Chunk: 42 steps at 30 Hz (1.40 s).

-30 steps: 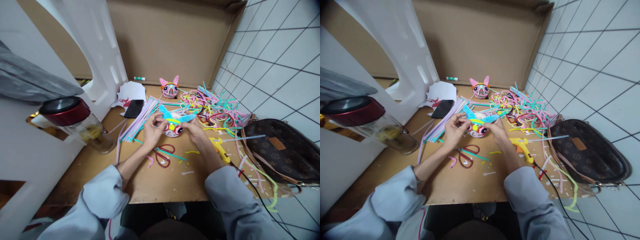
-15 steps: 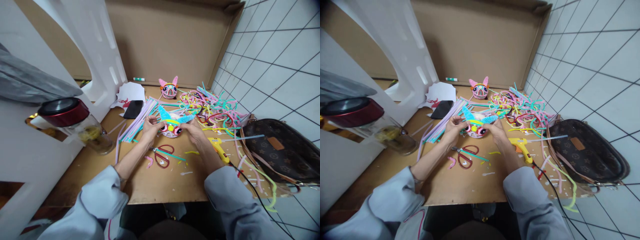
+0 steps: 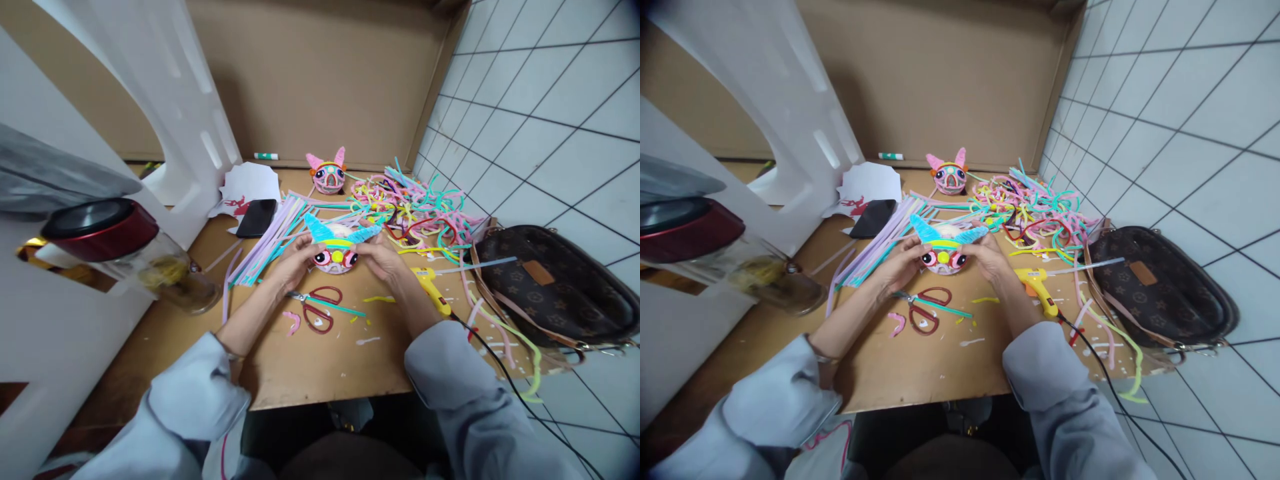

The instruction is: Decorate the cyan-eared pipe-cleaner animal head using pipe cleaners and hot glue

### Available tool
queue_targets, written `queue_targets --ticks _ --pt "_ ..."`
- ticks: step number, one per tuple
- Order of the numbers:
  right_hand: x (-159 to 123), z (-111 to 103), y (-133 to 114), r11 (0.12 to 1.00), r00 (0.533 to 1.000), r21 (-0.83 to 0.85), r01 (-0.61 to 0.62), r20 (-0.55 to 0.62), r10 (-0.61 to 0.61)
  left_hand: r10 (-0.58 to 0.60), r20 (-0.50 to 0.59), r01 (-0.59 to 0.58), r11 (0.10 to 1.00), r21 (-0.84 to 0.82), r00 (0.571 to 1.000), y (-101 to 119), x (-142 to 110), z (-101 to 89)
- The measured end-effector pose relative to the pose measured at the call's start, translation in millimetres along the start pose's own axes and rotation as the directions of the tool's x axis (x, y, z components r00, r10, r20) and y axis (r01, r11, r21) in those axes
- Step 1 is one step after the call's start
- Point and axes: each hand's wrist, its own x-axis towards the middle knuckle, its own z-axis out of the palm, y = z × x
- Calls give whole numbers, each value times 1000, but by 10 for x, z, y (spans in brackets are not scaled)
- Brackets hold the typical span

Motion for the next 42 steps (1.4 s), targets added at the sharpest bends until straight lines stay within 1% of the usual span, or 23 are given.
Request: queue_targets --ticks 3,6,10,15,19,26,37,42 --pt "4 -3 -7 1000 999 13 -9 43 9 32 -32 -32 999 9 999 -31 -9 -12" --pt "3 7 -20 999 999 38 -15 37 14 48 -59 -47 999 24 997 -43 -22 -11" --pt "5 12 -23 999 1000 37 -28 10 28 38 -53 -37 999 29 998 -47 -22 -7" --pt "10 4 -14 997 999 62 -48 20 46 28 -55 -27 999 31 998 -58 -16 -15" --pt "11 8 -21 998 998 50 -45 38 43 25 -53 -23 999 38 998 -55 -22 -11" --pt "10 10 -1 999 1000 49 -19 13 19 25 -90 -22 999 28 996 -61 -20 -8" --pt "56 -85 41 990 995 101 -103 23 101 15 -99 -14 1000 12 995 -24 -50 25" --pt "81 -117 72 987 993 121 -109 55 103 30 -91 -28 999 21 995 -30 -44 19"
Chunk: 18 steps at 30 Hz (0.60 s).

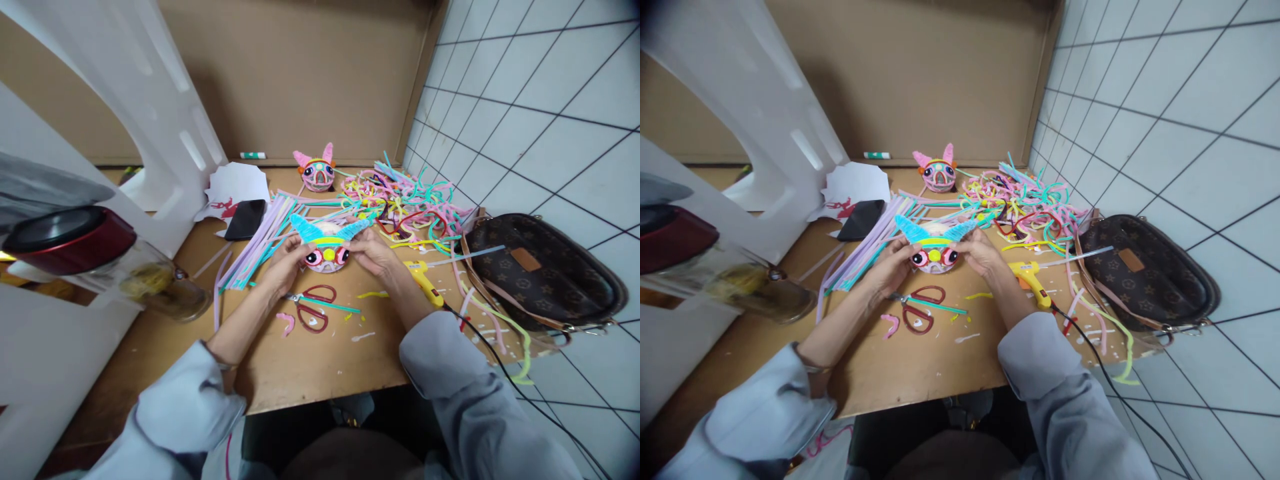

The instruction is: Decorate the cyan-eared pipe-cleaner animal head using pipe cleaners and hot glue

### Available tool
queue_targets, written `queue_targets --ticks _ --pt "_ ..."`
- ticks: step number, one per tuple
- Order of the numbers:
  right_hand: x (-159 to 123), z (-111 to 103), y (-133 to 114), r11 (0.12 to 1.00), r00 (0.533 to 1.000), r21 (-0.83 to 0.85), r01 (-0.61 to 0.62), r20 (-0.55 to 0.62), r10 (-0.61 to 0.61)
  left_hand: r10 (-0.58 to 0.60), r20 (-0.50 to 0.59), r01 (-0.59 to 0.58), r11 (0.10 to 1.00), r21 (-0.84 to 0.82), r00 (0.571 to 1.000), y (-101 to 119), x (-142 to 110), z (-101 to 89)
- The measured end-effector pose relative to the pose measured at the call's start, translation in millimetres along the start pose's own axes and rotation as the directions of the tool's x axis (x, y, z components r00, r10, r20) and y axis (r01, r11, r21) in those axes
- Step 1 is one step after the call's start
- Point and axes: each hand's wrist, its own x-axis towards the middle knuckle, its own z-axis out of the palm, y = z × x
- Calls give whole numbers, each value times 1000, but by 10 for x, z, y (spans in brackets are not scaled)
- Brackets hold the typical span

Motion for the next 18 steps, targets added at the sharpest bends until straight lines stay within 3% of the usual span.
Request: queue_targets --ticks 18 --pt "50 -21 50 999 999 29 42 34 -43 -25 -29 25 1000 1 999 -44 36 -51"
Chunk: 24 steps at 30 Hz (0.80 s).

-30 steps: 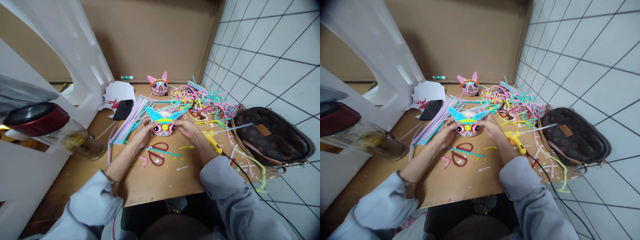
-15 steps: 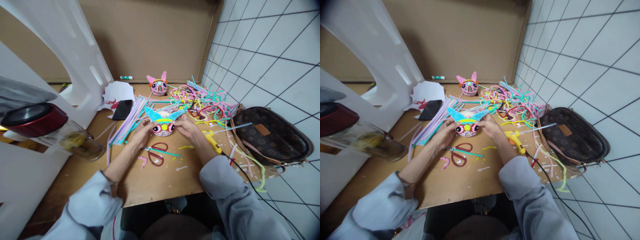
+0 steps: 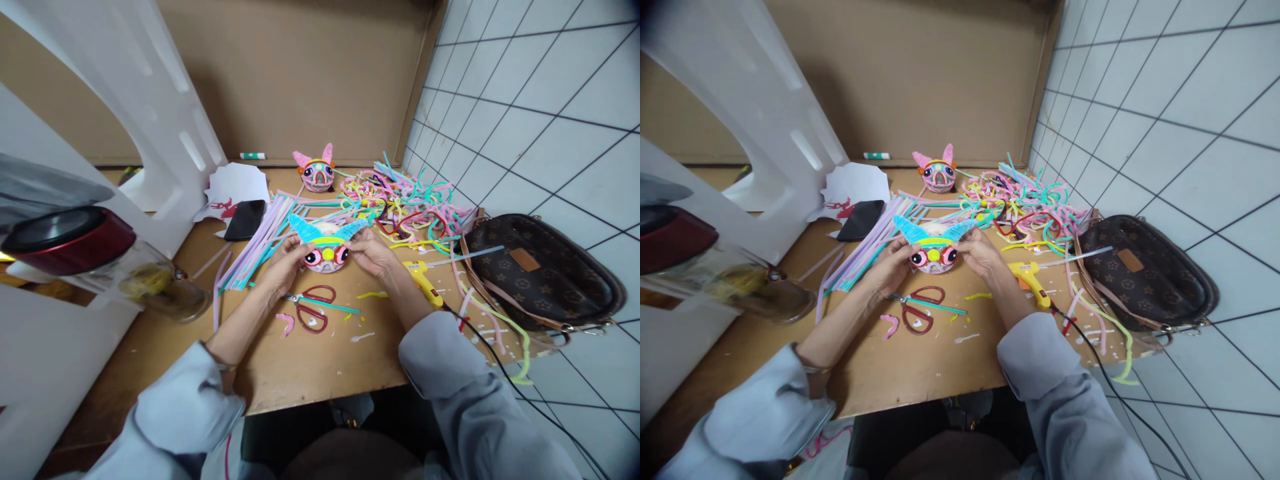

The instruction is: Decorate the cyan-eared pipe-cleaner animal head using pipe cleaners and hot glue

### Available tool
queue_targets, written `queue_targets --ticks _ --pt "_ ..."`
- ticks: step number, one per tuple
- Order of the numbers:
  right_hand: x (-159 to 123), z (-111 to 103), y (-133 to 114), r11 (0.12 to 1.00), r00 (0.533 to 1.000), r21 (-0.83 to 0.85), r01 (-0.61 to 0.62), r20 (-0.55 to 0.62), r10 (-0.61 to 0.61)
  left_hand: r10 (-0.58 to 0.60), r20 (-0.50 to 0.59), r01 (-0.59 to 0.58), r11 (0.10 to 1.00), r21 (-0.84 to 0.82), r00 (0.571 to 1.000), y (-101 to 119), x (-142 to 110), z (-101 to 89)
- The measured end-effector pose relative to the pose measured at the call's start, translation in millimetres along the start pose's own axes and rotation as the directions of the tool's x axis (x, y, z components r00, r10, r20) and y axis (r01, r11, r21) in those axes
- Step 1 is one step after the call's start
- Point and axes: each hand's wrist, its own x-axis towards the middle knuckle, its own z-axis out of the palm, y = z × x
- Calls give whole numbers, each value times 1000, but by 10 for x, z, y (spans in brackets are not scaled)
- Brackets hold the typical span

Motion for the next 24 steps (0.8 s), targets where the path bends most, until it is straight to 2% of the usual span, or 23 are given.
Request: queue_targets --ticks 7,13,24 --pt "-49 51 -37 999 998 -22 34 48 -33 5 -30 -4 1000 6 1000 4 2 11" --pt "-85 126 -39 996 999 -75 42 13 -41 8 -3 -8 1000 -2 1000 28 -14 38" --pt "-76 145 -24 998 999 -38 45 -27 -46 14 -2 -14 1000 -2 1000 13 -26 45"
